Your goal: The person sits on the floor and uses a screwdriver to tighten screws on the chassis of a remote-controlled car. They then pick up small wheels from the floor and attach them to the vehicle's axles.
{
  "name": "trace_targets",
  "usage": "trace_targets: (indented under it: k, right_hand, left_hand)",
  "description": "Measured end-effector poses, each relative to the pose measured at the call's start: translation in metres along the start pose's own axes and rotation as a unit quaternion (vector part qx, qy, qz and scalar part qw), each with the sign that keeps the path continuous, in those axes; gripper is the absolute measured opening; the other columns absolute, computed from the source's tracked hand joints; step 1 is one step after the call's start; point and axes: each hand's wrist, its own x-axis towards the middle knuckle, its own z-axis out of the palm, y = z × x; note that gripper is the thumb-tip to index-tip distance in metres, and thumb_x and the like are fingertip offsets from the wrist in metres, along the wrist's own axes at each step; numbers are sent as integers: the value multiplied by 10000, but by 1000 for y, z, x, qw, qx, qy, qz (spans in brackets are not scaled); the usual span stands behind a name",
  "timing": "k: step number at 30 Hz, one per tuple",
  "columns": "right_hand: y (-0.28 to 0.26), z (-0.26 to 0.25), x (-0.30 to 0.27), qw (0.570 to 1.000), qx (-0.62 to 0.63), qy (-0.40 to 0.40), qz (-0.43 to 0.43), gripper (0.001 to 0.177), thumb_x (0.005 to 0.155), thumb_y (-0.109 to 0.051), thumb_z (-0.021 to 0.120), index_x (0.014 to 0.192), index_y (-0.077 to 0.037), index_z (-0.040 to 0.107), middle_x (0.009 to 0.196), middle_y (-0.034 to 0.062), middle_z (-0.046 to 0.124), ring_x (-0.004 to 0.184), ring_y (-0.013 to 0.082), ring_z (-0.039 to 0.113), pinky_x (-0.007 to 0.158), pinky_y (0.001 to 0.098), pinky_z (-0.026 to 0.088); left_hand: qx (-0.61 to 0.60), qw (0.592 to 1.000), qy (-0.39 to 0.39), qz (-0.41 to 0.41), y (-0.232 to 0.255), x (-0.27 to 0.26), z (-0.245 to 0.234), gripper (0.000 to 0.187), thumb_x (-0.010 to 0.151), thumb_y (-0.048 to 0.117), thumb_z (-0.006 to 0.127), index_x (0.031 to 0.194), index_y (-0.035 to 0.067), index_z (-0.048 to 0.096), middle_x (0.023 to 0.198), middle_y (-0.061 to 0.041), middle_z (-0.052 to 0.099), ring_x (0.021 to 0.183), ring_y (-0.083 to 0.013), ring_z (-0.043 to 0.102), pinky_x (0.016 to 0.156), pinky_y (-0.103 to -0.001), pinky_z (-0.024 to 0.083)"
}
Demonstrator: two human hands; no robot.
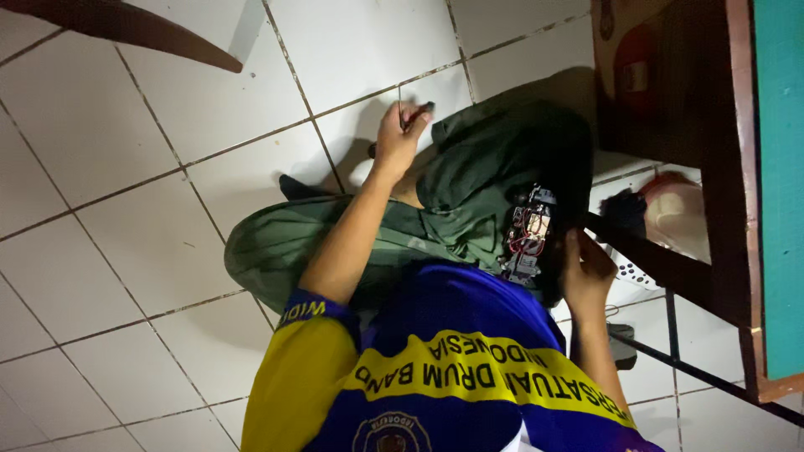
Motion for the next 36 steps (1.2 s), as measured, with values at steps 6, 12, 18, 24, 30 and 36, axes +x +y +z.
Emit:
trace_targets:
  k: [6,12,18,24,30,36]
  right_hand:
    - [-110,-23,6,988,-146,-25,-53,371,1022,-212,723,1318,5,675,1127,182,713,949,261,648,862,362,513]
    - [-207,2,26,943,109,-225,-220,465,900,-74,770,1345,-28,643,1174,121,688,1060,178,689,948,278,552]
    - [-241,22,21,880,134,-323,-320,418,837,-51,830,1233,-18,701,1091,97,713,951,171,678,868,278,535]
    - [-215,46,9,907,252,-301,-149,324,893,74,791,1207,9,738,989,69,674,838,117,661,748,240,555]
    - [-207,47,6,893,278,-314,-162,349,882,124,776,1219,68,708,1029,85,680,974,139,708,902,264,606]
    - [-209,43,8,897,269,-300,-182,349,870,118,792,1206,68,709,1023,106,705,959,154,733,887,263,612]
  left_hand:
    - [-406,900,-141,-77,74,-79,12,175,1064,57,570,958,86,433,1331,-268,634,1146,-278,658,1016,-403,519]
    - [-409,895,-169,-56,125,-140,14,210,1053,54,564,958,134,395,1309,-259,651,1140,-268,676,1026,-392,521]
    - [40,995,-87,-32,164,-182,4,332,1042,63,668,874,52,382,825,-221,422,750,-201,373,690,-433,369]
    - [306,940,75,135,204,-217,2,212,1086,178,541,948,21,577,729,-207,630,714,-381,635,632,-461,449]
    - [344,930,35,125,218,-238,17,223,1039,164,566,856,38,564,657,-161,622,587,-371,650,542,-463,491]
    - [327,932,29,156,216,-236,22,206,1047,150,550,867,49,552,659,-147,617,595,-351,652,550,-446,493]
